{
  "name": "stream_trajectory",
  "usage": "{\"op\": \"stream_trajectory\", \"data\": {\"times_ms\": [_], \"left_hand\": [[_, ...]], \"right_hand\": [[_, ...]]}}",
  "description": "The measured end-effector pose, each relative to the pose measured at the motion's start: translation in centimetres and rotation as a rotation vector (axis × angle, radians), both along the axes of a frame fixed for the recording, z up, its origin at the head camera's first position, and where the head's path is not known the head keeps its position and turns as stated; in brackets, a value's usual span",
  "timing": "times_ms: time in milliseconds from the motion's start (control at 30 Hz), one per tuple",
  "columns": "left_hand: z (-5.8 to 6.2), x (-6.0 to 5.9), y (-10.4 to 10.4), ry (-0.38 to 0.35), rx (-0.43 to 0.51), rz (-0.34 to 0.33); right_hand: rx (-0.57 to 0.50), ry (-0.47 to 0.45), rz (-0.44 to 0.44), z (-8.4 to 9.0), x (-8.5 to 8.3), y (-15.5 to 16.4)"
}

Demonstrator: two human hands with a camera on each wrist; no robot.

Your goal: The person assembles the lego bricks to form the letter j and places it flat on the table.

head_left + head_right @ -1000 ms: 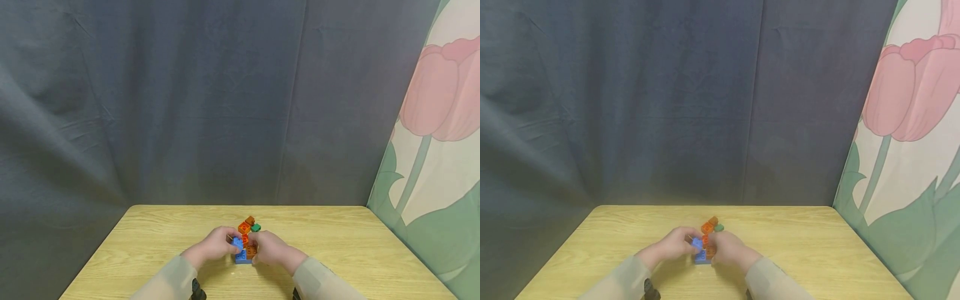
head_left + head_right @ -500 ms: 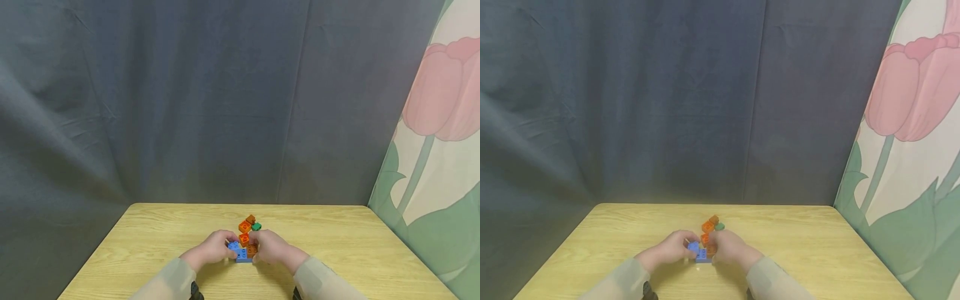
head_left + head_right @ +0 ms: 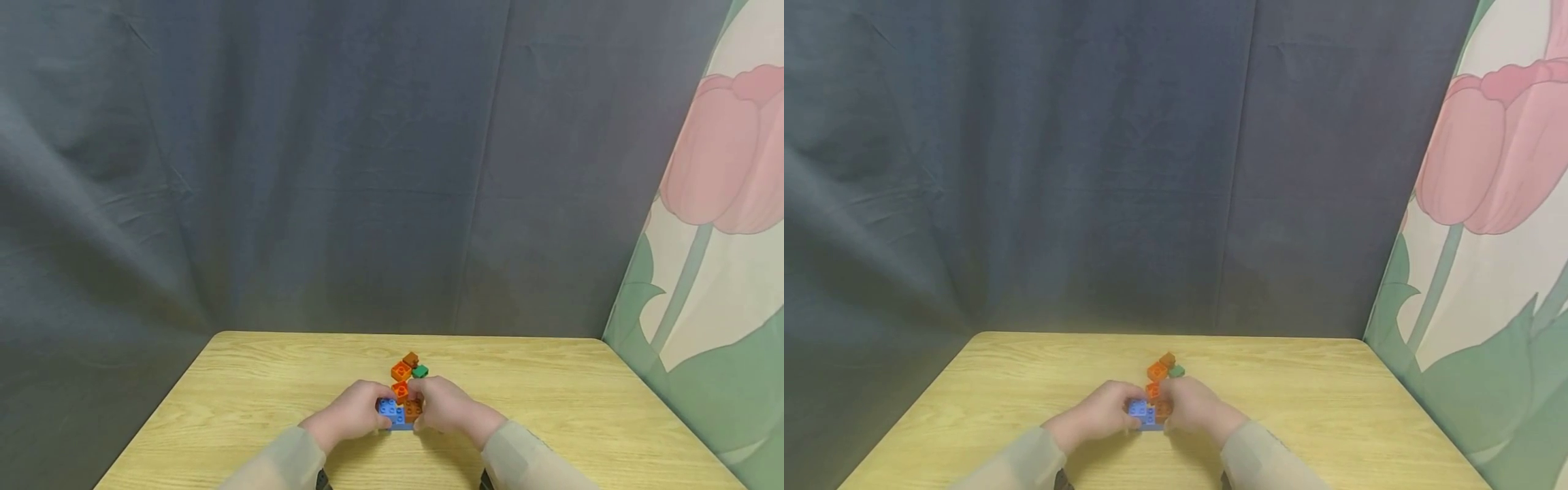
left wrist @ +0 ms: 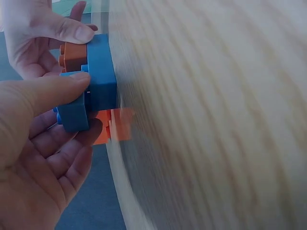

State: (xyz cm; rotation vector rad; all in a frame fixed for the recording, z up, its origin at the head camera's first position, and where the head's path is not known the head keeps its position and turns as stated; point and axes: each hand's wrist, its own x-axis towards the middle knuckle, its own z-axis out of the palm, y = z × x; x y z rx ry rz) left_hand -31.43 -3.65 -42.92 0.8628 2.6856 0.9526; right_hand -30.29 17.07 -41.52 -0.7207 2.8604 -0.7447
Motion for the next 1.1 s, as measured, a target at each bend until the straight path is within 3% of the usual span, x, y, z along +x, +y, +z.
{"op": "stream_trajectory", "data": {"times_ms": [267, 1100], "left_hand": [[-0.29, 0.00, 0.13, 0.090, -0.087, -0.022], [-0.15, 0.24, 0.20, 0.095, -0.143, 0.006]], "right_hand": [[-0.010, -0.009, -0.007, -0.07, 0.07, 0.03], [-0.018, -0.006, -0.010, -0.10, 0.17, -0.02]]}}
